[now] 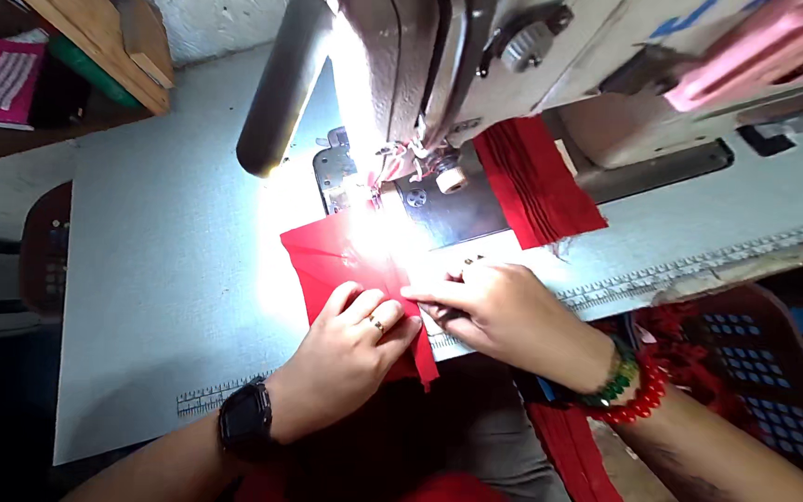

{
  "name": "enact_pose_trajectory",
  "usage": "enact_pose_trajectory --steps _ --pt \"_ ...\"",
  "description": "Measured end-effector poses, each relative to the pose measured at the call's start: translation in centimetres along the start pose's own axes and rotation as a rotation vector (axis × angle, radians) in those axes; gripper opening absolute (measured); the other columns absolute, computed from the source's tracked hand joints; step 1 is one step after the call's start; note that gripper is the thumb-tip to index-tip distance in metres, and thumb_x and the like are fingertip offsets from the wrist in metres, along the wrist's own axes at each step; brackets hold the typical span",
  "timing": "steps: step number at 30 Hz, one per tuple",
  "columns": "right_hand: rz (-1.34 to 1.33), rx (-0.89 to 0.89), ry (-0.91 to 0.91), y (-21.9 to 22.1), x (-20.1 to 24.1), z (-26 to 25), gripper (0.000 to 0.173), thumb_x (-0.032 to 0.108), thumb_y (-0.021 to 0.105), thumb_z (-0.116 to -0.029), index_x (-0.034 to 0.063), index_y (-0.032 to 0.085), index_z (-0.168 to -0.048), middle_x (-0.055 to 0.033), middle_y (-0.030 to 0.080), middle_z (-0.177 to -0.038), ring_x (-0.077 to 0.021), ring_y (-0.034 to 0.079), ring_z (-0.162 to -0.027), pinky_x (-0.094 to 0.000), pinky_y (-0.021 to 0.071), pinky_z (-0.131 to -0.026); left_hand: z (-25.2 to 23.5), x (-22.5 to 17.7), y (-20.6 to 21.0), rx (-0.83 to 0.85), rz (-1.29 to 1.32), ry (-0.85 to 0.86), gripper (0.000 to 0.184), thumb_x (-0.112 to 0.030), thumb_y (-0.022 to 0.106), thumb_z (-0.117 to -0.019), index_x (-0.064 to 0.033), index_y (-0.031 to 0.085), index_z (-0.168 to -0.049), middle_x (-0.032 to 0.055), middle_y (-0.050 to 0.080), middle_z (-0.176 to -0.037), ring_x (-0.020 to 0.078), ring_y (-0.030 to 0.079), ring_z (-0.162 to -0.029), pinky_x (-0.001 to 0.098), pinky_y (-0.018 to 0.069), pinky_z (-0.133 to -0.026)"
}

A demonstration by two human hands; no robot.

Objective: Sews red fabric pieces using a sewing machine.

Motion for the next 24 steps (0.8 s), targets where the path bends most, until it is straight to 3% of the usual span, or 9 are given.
enact_pose_trajectory --steps 5,9,12,15,20,24 --pt "-0.036 0.040 0.007 0.0 1.6 4.4 0.033 0.027 0.054 -0.0949 0.0365 0.075 -0.118 -0.0014 0.063 -0.086 -0.0180 0.062 -0.075 -0.0346 0.0463 -0.057 1.9 -2.0 0.2 -0.081 0.057 -0.082 0.025 -0.016 0.056 -0.1013 -0.0198 0.075 -0.117 0.0033 0.071 -0.108 0.0228 0.063 -0.110 0.0450 0.0448 -0.103" --pt "-0.064 -0.054 -0.041 -0.3 2.6 5.9 0.026 0.033 0.058 -0.0994 0.0320 0.075 -0.119 -0.0029 0.069 -0.096 -0.0180 0.063 -0.080 -0.0329 0.0471 -0.061 2.6 -3.0 0.2 -0.122 0.051 -0.126 0.024 -0.023 0.057 -0.1013 -0.0222 0.075 -0.117 0.0017 0.071 -0.109 0.0221 0.064 -0.112 0.0488 0.0426 -0.106" --pt "-0.064 -0.140 -0.090 -0.2 3.2 6.4 0.022 0.038 0.061 -0.1006 0.0296 0.074 -0.116 -0.0018 0.069 -0.096 -0.0170 0.060 -0.080 -0.0316 0.0445 -0.063 3.4 -3.3 0.4 -0.146 0.030 -0.186 0.018 -0.034 0.061 -0.0991 -0.0212 0.068 -0.111 -0.0018 0.071 -0.116 0.0181 0.061 -0.121 0.0497 0.0355 -0.112" --pt "-0.028 -0.196 -0.109 0.1 3.7 6.7 0.017 0.032 0.062 -0.0992 0.0287 0.074 -0.111 -0.0013 0.069 -0.093 -0.0179 0.060 -0.079 -0.0320 0.0438 -0.062 4.0 -3.7 0.9 -0.204 -0.060 -0.231 0.018 -0.039 0.064 -0.0960 -0.0219 0.064 -0.102 -0.0013 0.069 -0.115 0.0182 0.059 -0.122 0.0511 0.0306 -0.114" --pt "-0.051 -0.244 -0.086 0.1 3.5 7.2 0.014 0.027 0.061 -0.0986 0.0245 0.074 -0.104 -0.0010 0.071 -0.093 -0.0172 0.062 -0.080 -0.0324 0.0453 -0.065 4.5 -3.7 1.0 -0.384 -0.084 -0.283 0.008 -0.030 0.065 -0.0964 -0.0258 0.071 -0.097 -0.0042 0.072 -0.103 0.0172 0.062 -0.115 0.0514 0.0320 -0.112" --pt "-0.034 -0.253 -0.110 0.1 3.7 7.5 0.015 0.026 0.061 -0.0993 0.0221 0.074 -0.105 -0.0021 0.071 -0.092 -0.0176 0.061 -0.079 -0.0319 0.0450 -0.065 4.7 -3.7 0.9 -0.404 -0.039 -0.265 0.006 -0.026 0.064 -0.0960 -0.0248 0.070 -0.094 -0.0041 0.072 -0.100 0.0171 0.063 -0.115 0.0508 0.0315 -0.113"
Point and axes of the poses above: each hand's wrist, its own z-axis away from the middle knuckle, its own y-axis out of the palm, x = y × z, the point moved 9 cm from there along -z, towards the middle knuckle
